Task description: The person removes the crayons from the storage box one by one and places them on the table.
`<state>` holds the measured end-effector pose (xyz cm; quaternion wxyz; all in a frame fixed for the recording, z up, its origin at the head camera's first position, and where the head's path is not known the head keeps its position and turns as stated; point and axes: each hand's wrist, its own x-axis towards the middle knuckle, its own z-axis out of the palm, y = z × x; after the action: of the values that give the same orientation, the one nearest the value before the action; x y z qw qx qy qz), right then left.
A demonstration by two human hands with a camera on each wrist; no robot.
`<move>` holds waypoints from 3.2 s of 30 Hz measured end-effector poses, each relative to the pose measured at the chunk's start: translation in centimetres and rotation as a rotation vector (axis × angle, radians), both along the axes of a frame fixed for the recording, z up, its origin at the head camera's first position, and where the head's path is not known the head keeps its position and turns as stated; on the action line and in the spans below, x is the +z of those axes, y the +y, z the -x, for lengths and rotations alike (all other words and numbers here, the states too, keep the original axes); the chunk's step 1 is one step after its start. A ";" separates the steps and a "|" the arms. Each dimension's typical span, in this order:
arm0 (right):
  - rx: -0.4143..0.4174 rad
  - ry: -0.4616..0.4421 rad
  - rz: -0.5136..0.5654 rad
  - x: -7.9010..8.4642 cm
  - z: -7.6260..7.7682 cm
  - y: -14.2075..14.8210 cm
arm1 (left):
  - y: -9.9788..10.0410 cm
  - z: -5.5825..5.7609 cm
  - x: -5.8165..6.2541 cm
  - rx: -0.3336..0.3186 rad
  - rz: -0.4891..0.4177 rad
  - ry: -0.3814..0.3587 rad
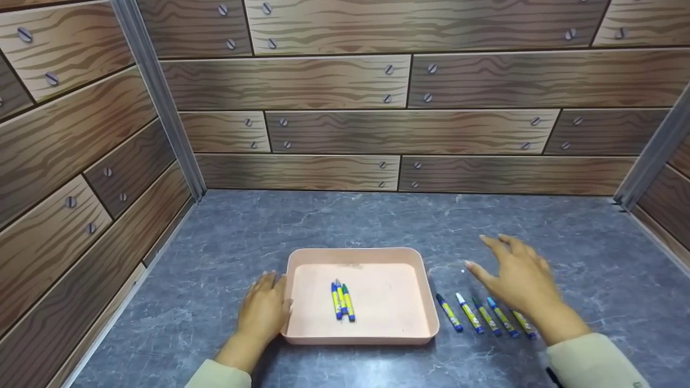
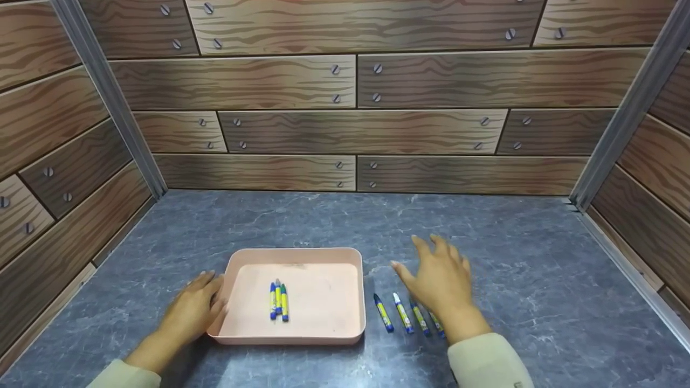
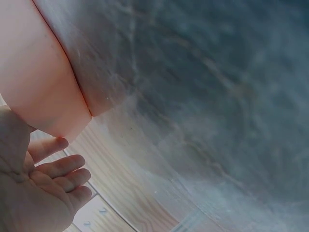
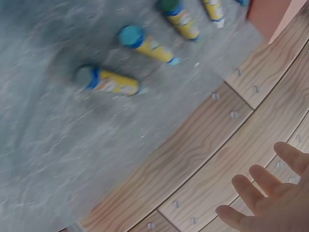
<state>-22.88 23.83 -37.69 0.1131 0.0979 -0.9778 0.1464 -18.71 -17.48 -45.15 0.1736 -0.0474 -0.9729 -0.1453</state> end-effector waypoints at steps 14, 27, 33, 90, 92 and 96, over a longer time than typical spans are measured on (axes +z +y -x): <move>0.060 0.003 0.025 -0.9 0.5 -4.8 | -0.1 0.0 -0.1 0.007 -0.004 -0.031; 0.141 0.043 0.021 -3.1 0.5 -10.0 | -0.2 0.0 -0.1 0.011 -0.001 -0.017; 0.176 0.057 0.026 -3.7 0.3 -12.2 | 0.0 0.1 0.0 0.019 -0.009 -0.028; 0.351 -0.344 0.383 -6.9 1.0 -18.9 | -0.1 0.2 -0.3 0.035 0.001 -0.021; 0.347 -0.352 0.393 -6.9 1.0 -18.9 | -0.1 0.2 -0.3 0.034 -0.001 -0.022; 0.345 -0.375 0.423 -6.8 1.0 -18.8 | -0.1 0.2 -0.3 0.032 -0.001 -0.021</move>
<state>-23.88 5.07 -44.49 -0.0773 0.2078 -0.8985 0.3789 -18.87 -17.57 -45.40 0.1657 -0.0304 -0.9752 -0.1434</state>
